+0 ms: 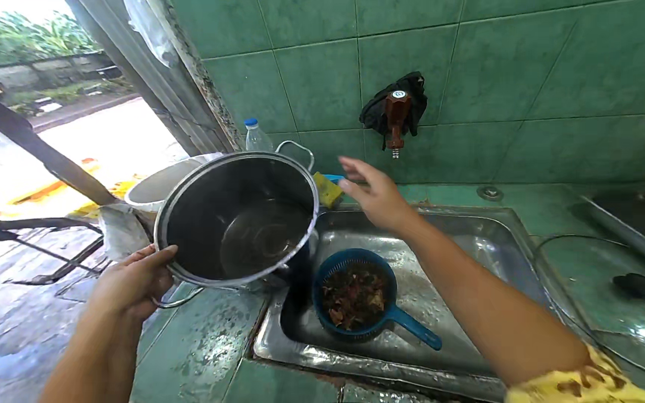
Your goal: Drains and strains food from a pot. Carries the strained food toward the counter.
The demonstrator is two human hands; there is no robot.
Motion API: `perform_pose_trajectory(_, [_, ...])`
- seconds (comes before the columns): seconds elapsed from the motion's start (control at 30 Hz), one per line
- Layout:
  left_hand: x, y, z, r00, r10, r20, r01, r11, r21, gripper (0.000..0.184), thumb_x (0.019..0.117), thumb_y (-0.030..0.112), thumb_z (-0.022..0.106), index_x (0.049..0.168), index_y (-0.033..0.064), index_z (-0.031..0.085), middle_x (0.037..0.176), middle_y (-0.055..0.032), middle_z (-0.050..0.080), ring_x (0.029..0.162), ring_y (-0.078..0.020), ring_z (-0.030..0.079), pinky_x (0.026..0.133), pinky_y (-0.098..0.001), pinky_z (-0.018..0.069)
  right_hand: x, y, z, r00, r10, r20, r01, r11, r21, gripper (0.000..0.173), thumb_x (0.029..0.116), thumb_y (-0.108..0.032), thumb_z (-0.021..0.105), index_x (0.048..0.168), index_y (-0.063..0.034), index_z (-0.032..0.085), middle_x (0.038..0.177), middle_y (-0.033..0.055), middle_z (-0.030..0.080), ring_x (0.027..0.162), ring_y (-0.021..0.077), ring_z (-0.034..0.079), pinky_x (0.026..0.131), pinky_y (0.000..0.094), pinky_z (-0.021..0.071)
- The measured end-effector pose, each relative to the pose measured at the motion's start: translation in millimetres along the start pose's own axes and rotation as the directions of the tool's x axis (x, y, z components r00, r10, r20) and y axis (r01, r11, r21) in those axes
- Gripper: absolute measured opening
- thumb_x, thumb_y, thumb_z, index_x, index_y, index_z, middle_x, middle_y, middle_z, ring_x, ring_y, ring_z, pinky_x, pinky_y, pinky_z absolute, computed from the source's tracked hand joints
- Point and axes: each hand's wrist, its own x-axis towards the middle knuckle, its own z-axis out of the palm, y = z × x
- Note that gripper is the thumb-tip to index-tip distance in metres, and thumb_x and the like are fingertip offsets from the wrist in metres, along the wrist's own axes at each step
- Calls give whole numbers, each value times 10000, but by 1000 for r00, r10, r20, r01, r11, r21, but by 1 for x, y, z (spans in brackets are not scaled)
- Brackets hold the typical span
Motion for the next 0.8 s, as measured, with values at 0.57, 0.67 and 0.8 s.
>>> perform_pose_trajectory(0.57, [31, -31, -26, 999, -25, -33, 19, 988, -154, 30, 1067, 194, 504, 1046, 172, 507, 606, 102, 433, 420, 27, 348, 380, -132, 316, -179, 139, 22, 284, 689, 667, -930, 366, 18, 303, 1121, -373, 405, 1084, -111, 552, 676, -40, 520, 487, 58, 480, 474, 207, 449])
perform_pose_trajectory(0.67, [25, -31, -24, 998, -38, -52, 30, 989, -147, 77, 1084, 247, 483, 1043, 186, 505, 610, 102, 433, 417, 31, 348, 377, -125, 298, -172, 111, 27, 288, 693, 661, -952, 283, 118, 303, 1125, -378, 387, 1042, -119, 518, 621, -60, 441, 426, 22, 392, 410, 167, 380])
perform_pose_trajectory(0.8, [23, -32, -24, 998, -37, -53, 30, 991, -129, 62, 1083, 239, 486, 1067, 182, 501, 635, 99, 428, 424, 27, 351, 379, -126, 303, -173, 119, 32, 314, 730, 607, -949, 270, 165, 335, 1129, -379, 370, 1021, -112, 542, 598, -64, 433, 407, 19, 365, 389, 162, 344])
